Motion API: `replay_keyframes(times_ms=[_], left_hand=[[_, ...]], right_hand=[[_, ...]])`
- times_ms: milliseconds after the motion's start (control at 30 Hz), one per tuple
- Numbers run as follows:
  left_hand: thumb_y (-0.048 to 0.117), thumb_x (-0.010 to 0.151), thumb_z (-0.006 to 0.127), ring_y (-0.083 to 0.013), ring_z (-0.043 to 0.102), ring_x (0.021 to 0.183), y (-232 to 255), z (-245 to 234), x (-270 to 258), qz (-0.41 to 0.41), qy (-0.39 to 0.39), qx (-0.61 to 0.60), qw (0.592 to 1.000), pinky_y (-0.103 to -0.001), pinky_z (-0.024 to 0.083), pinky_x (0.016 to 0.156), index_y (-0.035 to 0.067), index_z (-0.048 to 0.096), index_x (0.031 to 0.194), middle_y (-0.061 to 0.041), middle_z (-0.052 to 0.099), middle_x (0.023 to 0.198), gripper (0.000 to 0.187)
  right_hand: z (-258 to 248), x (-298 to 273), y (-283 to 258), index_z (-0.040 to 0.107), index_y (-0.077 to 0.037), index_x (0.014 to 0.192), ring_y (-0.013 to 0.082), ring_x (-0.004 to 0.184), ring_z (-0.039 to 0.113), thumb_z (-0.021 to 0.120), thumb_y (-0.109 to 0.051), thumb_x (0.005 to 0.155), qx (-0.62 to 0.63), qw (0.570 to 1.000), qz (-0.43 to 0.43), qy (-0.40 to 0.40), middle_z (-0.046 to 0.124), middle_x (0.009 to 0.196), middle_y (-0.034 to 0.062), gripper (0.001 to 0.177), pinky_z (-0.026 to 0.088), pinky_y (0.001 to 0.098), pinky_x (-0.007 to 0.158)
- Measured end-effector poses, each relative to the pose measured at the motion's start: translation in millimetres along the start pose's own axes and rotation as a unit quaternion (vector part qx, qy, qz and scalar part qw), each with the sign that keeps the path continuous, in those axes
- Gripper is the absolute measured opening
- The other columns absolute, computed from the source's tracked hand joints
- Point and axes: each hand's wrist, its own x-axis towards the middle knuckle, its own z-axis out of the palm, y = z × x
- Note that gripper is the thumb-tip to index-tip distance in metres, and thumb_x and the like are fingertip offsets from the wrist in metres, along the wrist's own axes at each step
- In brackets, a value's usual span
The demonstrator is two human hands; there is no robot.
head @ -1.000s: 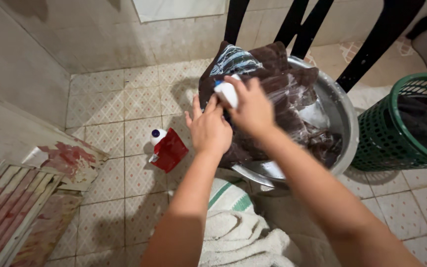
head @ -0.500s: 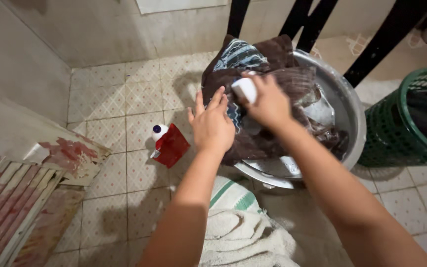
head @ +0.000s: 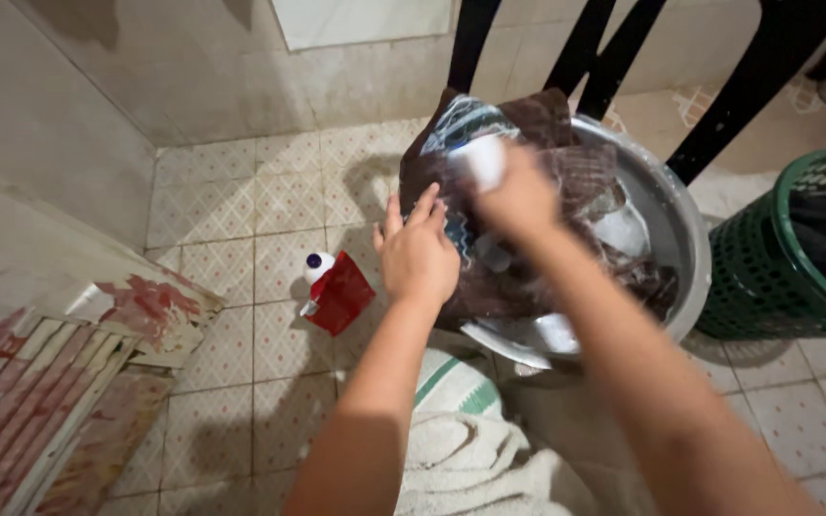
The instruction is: The person hand-washes a brown patterned cloth in a metal basin using a white bar of soap. They scrub the cloth repeatedly, creating suds, and periodically lift and reposition the cloth within the basin.
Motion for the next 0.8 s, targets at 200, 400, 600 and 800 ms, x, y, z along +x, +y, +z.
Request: replay_keyframes(times_ms=[200, 400, 600, 800], left_hand=[[0.015, 0.088, 0.059, -0.0320, 0.033, 0.147, 4.4, -4.0, 0.1, -0.004, 0.002, -0.007, 1.000, -0.061, 0.025, 0.117, 0.018, 0.074, 0.124, 0.012, 0.051, 0.151, 0.039], [0.015, 0.090, 0.059, -0.0318, 0.034, 0.147, 2.4, -0.9, -1.7, -0.005, 0.006, -0.010, 1.000, -0.060, 0.027, 0.118, 0.018, 0.074, 0.124, 0.014, 0.051, 0.153, 0.037], [0.014, 0.086, 0.061, -0.0310, 0.033, 0.147, 3.4, 0.5, -0.8, -0.004, -0.005, -0.004, 1.000, -0.061, 0.026, 0.115, 0.019, 0.073, 0.125, 0.013, 0.050, 0.151, 0.041], [0.014, 0.090, 0.059, -0.0308, 0.033, 0.148, 5.9, -1.5, -1.8, -0.021, -0.010, 0.001, 1.000, -0.061, 0.026, 0.117, 0.020, 0.074, 0.125, 0.015, 0.049, 0.153, 0.039]], right_hand=[[-73.1, 35.8, 88.7, 0.057, -0.012, 0.141, 0.0425, 0.119, 0.063, 0.069, -0.056, 0.090, -0.104, 0.974, 0.201, -0.006, 0.066, 0.131, 0.0223, 0.068, 0.049, 0.0538, 0.097], [4.2, -60.9, -4.2, 0.059, -0.016, 0.140, 0.0442, 0.108, 0.064, 0.080, -0.033, 0.079, -0.011, 0.994, -0.075, -0.076, 0.065, 0.121, 0.0243, 0.067, 0.052, 0.0518, 0.091], [-56.9, -22.0, 51.8, 0.051, -0.008, 0.144, 0.0447, 0.112, 0.063, 0.079, -0.039, 0.085, -0.058, 0.995, 0.080, 0.032, 0.063, 0.125, 0.0246, 0.072, 0.051, 0.0523, 0.092], [7.9, -80.5, 0.0, 0.053, -0.016, 0.150, 0.0400, 0.101, 0.068, 0.071, -0.027, 0.087, -0.112, 0.991, -0.042, -0.065, 0.062, 0.119, 0.0230, 0.067, 0.055, 0.0488, 0.090]])
